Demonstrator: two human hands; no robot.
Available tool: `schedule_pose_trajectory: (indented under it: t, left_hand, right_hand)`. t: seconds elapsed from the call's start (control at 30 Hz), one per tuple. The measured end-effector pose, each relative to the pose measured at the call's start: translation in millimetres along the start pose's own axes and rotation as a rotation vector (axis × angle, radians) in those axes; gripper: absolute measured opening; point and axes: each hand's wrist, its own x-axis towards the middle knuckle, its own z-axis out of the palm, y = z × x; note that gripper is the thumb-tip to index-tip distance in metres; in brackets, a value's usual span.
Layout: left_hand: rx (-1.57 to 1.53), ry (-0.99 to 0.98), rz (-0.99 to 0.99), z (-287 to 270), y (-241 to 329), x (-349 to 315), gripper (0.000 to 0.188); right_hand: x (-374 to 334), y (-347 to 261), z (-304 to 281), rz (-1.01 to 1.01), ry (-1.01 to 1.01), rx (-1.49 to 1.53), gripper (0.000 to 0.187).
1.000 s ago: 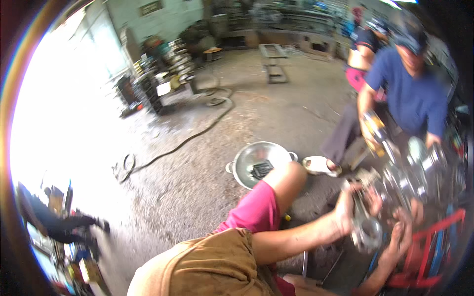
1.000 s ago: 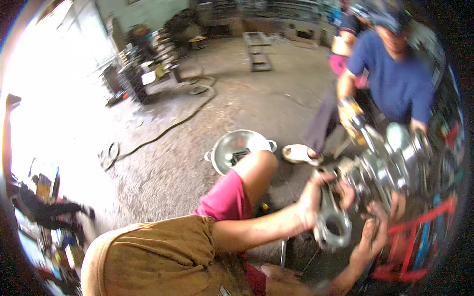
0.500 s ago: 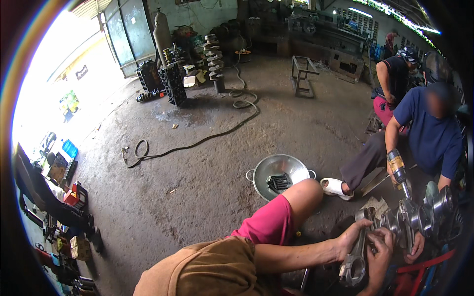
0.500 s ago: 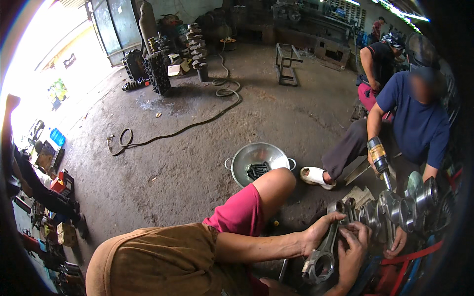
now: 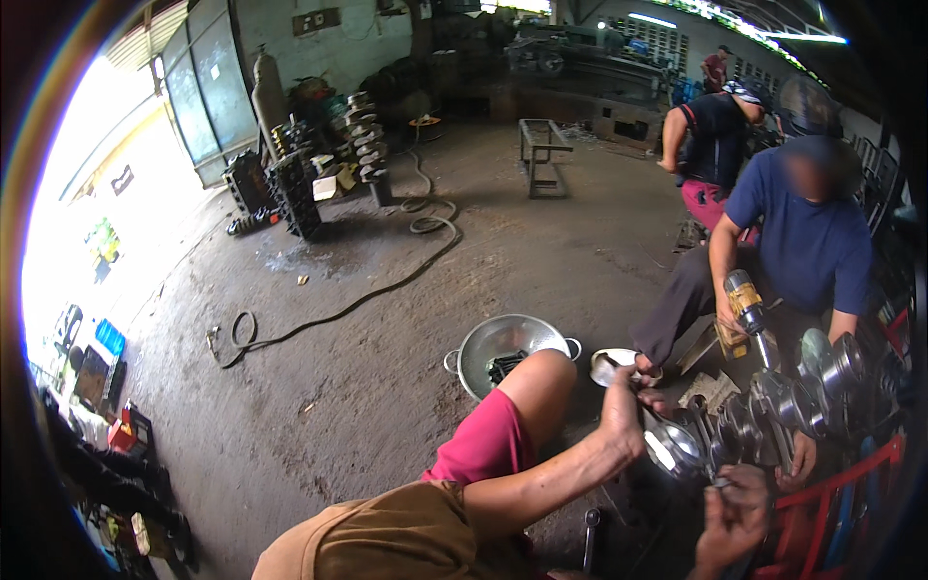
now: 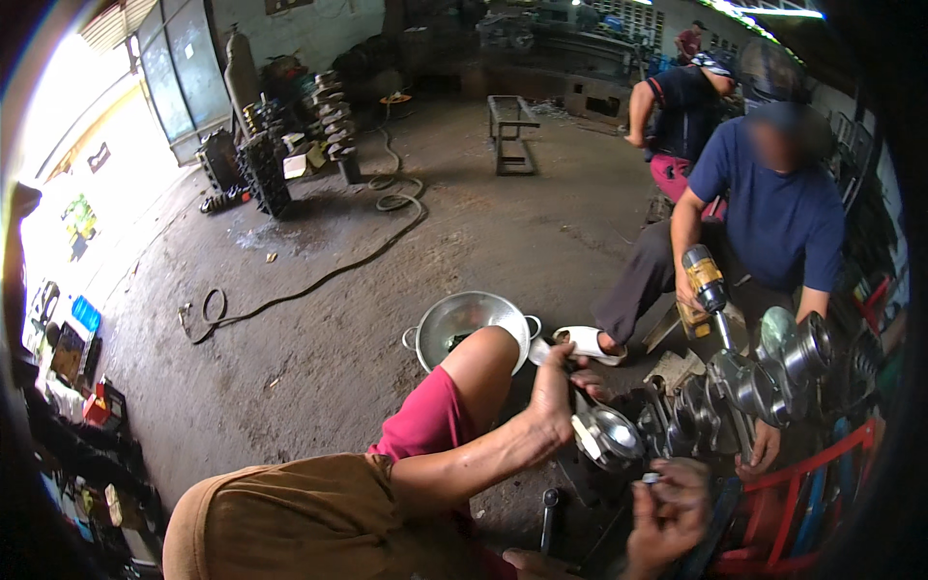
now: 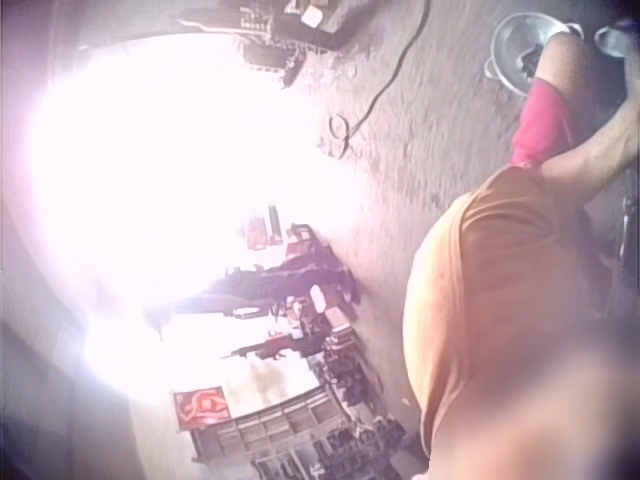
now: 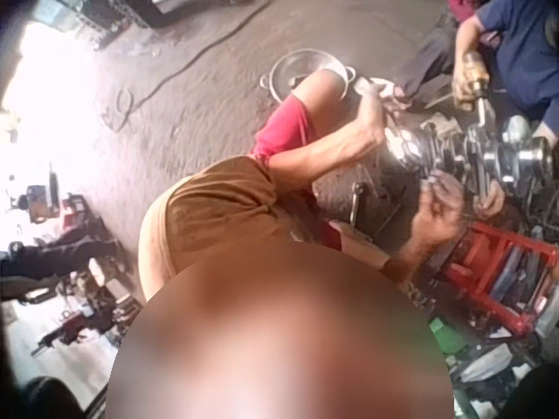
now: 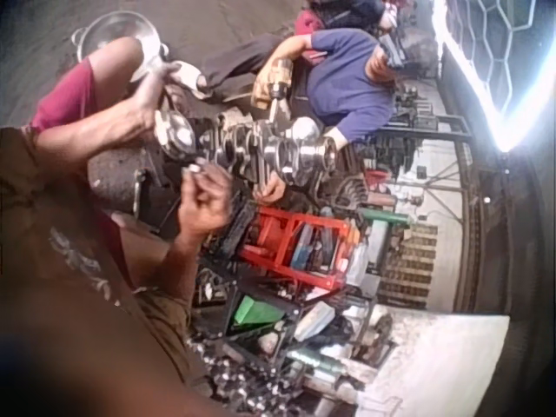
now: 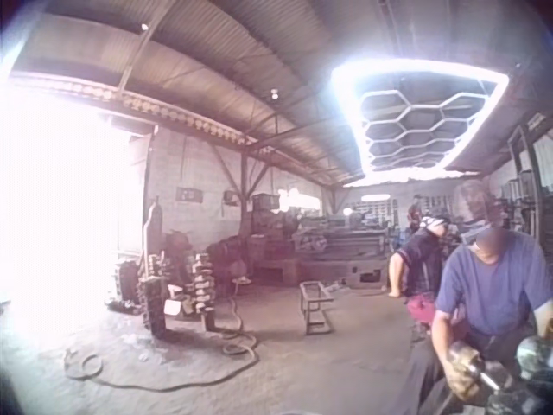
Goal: The person assembles a crankshaft by fitting connecting rods and tightening bolts with a power drill. They repeatedly align the rod with the crankshaft journal, insert bolts, and use the drill to secure them while a coworker holds the crankshaft steady.
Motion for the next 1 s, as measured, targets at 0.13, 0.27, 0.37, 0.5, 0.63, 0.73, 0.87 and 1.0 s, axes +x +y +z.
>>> schedule_pose_trajectory:
  t: [0.13,0.27,0.37,0.5,0.63,0.73,0.87,1.0]
  left_hand:
    - [-0.023,-0.011,0.067,1.5,3.6,8.1,0.032]
    - [0.002,-0.066,0.094,11.9,-0.7,1.7,0.031]
    - [0.024,-0.046,0.124,23.3,-1.9,-6.4,0.031]
    - [0.28,-0.15,0.274,37.1,-0.5,-16.5,0.049]
    - [0.221,-0.166,0.465,49.1,1.9,-23.4,0.038]
    - [0.226,-0.347,0.509,56.5,2.9,-34.4,0.034]
    - [0.246,-0.479,0.546,63.4,-1.8,-43.9,0.035]
    - [0.24,-0.541,0.545,64.9,-7.2,-46.1,0.036]
  right_hand:
    - [0.9,-10.9,28.0,-0.137,-0.154,-0.272,0.03]
    - [4.8,-11.3,40.7,-0.14,0.048,-0.234,0.03]
    - [5.8,-12.3,38.4,-0.151,0.073,-0.319,0.025]
    - [3.5,-10.7,33.6,-0.111,0.111,-0.4,0.03]
    - [-2.0,-4.3,35.3,0.105,0.149,-0.168,0.03]
    - [-3.5,-3.8,36.6,0.204,0.204,-0.039,0.027]
    - [-2.6,-5.2,32.4,0.253,0.252,0.001,0.026]
    - [-2.6,-3.2,22.6,0.259,0.209,0.019,0.025]
